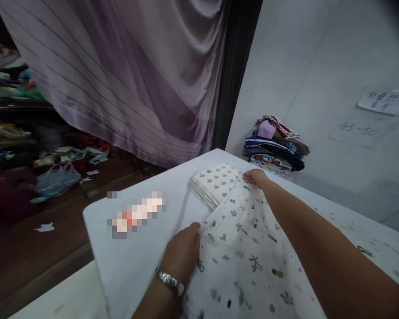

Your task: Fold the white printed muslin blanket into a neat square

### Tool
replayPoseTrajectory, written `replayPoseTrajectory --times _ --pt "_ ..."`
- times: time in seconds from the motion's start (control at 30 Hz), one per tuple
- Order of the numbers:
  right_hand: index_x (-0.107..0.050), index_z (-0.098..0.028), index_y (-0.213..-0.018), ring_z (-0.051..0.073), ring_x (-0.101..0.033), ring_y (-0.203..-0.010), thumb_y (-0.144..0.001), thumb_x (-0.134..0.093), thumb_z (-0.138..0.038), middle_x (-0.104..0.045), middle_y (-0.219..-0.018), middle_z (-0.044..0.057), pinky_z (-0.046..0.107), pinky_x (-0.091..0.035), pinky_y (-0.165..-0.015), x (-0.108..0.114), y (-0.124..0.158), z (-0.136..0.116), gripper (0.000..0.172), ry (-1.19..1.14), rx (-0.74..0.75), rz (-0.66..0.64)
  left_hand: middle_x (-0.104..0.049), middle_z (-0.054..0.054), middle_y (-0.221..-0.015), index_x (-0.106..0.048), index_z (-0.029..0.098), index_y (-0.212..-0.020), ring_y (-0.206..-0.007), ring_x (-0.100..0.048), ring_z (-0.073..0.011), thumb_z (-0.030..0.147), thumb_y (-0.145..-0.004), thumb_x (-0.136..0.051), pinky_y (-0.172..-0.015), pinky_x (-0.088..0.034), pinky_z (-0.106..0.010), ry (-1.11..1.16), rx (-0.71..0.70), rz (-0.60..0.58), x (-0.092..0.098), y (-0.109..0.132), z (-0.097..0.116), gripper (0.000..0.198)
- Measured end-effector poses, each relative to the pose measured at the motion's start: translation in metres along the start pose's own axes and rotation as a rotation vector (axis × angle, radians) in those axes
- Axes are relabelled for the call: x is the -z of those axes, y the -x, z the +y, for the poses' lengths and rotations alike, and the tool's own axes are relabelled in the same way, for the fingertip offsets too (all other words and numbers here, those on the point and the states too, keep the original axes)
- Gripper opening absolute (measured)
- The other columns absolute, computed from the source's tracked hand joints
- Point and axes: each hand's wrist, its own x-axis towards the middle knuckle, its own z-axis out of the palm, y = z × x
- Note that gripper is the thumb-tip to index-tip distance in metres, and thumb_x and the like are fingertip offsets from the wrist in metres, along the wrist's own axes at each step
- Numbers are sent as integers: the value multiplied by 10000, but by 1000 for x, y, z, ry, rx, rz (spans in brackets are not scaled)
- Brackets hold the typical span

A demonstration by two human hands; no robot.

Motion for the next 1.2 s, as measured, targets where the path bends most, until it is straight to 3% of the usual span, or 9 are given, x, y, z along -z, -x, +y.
replayPoseTrajectory --times 0.13,0.23,0.37,0.43,0.5,0.63,0.8,0.93,1.2 --pt "-521 -101 -1131 164 -653 -805 -820 -489 -135 -637 -1004 131 296 -553 -697 -2 17 13 314 -29 64 12 -654 -69 -1046 -543 239 -1118 -946 -602 -229 238 -879 -373 -765 -410 -322 -29 22 -30 -1 -2 -1 293" --pt "-593 -141 -1071 187 -590 -1004 -791 -481 -141 -619 -1098 93 351 -470 -904 -3 44 22 301 7 173 20 -660 -72 -1014 -542 231 -1120 -924 -607 -227 239 -892 -349 -742 -413 -320 -53 32 -37 0 0 0 298" --pt "-645 -155 -1044 216 -467 -1169 -785 -489 -179 -566 -1214 91 374 -308 -1051 -17 91 39 303 245 555 -45 -669 -76 -947 -572 218 -1035 -879 -616 -223 243 -902 -326 -707 -419 -314 -108 46 -49 2 1 2 281" --pt "-629 -155 -1094 224 -452 -1172 -813 -452 -188 -539 -1241 103 386 -313 -1037 -24 109 42 334 379 709 -33 -667 -80 -948 -578 218 -1017 -886 -616 -226 246 -898 -337 -704 -422 -315 -125 47 -57 2 1 2 269" --pt "-624 -170 -1110 215 -472 -1123 -822 -421 -149 -557 -1193 95 369 -348 -992 -27 118 39 352 475 752 -31 -665 -79 -957 -560 227 -1072 -897 -615 -224 245 -893 -352 -712 -421 -313 -113 51 -53 1 0 1 275" --pt "-662 -178 -1014 201 -509 -990 -827 -440 -115 -601 -1021 83 303 -391 -877 -23 113 19 297 760 784 -236 -657 -56 -988 -479 247 -1194 -907 -605 -190 239 -864 -419 -740 -407 -287 -18 36 14 -4 -3 0 336" --pt "-661 -177 -867 177 -511 -971 -817 -521 -139 -608 -979 60 236 -383 -793 -17 100 3 154 896 826 -401 -613 -48 -1040 -533 215 -1002 -885 -583 -176 370 -814 -522 -709 -389 -265 44 -10 23 -9 -6 2 244" --pt "-613 -180 -844 174 -507 -962 -815 -503 -134 -603 -972 56 226 -368 -720 -16 102 2 122 941 833 -411 -593 -51 -1009 -537 195 -917 -844 -573 -168 362 -818 -513 -664 -371 -261 23 2 20 -12 -6 4 196" --pt "-500 -173 -969 168 -535 -704 -892 -367 -206 -605 -914 76 248 -316 -584 -22 106 -4 158 1019 705 -299 -592 -62 -962 -543 180 -826 -840 -573 -183 286 -830 -479 -678 -375 -281 -6 27 15 -15 -10 0 123"
